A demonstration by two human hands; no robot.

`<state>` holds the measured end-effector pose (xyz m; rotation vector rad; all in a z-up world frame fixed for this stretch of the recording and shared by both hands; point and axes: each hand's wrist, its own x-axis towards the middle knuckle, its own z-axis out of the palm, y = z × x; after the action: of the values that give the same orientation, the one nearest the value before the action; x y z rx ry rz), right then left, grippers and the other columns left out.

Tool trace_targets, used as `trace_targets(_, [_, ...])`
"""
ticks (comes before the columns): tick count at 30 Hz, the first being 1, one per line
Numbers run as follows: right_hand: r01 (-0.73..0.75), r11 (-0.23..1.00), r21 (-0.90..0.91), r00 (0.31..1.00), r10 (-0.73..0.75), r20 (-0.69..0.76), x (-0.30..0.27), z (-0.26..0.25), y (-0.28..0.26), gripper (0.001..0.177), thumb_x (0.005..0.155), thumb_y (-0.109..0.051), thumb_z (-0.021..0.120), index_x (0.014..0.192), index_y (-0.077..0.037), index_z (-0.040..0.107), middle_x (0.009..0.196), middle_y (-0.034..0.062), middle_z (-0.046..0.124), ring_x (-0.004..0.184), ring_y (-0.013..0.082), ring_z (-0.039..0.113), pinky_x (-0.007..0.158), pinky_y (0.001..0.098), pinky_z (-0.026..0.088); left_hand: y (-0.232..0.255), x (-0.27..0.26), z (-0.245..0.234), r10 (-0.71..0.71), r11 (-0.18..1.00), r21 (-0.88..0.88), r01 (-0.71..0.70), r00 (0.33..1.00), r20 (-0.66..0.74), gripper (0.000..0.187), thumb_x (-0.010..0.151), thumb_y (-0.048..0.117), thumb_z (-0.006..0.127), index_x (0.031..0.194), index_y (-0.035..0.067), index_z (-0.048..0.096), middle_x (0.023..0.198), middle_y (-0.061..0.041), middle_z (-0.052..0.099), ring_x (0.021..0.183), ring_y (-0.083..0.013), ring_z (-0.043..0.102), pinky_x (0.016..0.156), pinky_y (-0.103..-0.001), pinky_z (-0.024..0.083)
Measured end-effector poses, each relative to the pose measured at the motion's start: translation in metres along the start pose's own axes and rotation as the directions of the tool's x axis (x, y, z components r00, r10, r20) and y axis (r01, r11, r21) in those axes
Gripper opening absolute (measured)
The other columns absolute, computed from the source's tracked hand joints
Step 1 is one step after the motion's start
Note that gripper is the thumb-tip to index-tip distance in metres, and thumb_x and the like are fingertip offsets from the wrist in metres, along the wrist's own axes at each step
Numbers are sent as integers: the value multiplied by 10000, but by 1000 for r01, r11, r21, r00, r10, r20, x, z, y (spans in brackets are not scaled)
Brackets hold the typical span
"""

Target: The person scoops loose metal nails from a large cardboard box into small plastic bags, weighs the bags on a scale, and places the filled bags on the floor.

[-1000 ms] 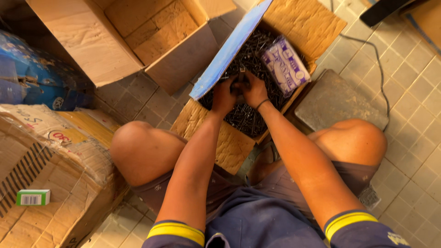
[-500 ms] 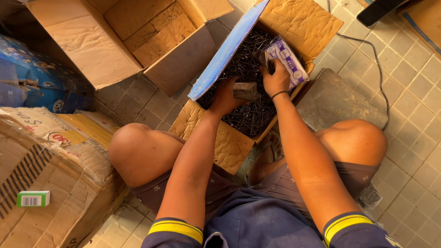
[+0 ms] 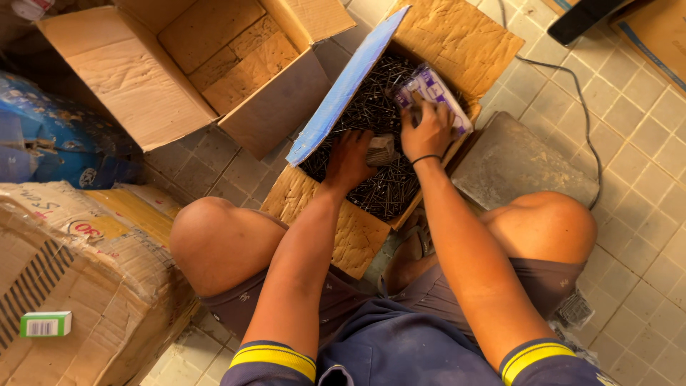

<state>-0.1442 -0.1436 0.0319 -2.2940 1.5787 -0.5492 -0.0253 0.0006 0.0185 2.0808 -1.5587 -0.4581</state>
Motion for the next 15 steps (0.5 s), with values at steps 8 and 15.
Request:
trace_targets(8, [-178, 865, 469, 983, 132, 130, -25, 4, 5, 348, 1115, -441, 746, 1222, -110, 750, 1204, 169, 761, 1264, 417, 698, 1076, 554, 549, -2, -3, -3, -289, 847, -453, 278, 956, 48, 605, 730, 258, 942, 1239, 65, 679, 1098, -232, 787, 1096, -461, 760, 927, -570, 591])
trace_targets(15, [-679, -217, 702, 688, 146, 711, -64, -25, -54, 1048, 977, -878, 574, 1575, -18, 637, 1481, 244, 729, 1375, 385, 703, 1205, 552, 538, 35, 4, -31, -505, 224, -866, 447, 813, 290, 835, 833, 105, 975, 1511, -29, 506, 1406, -403, 664, 1232, -516, 721, 990, -596, 679])
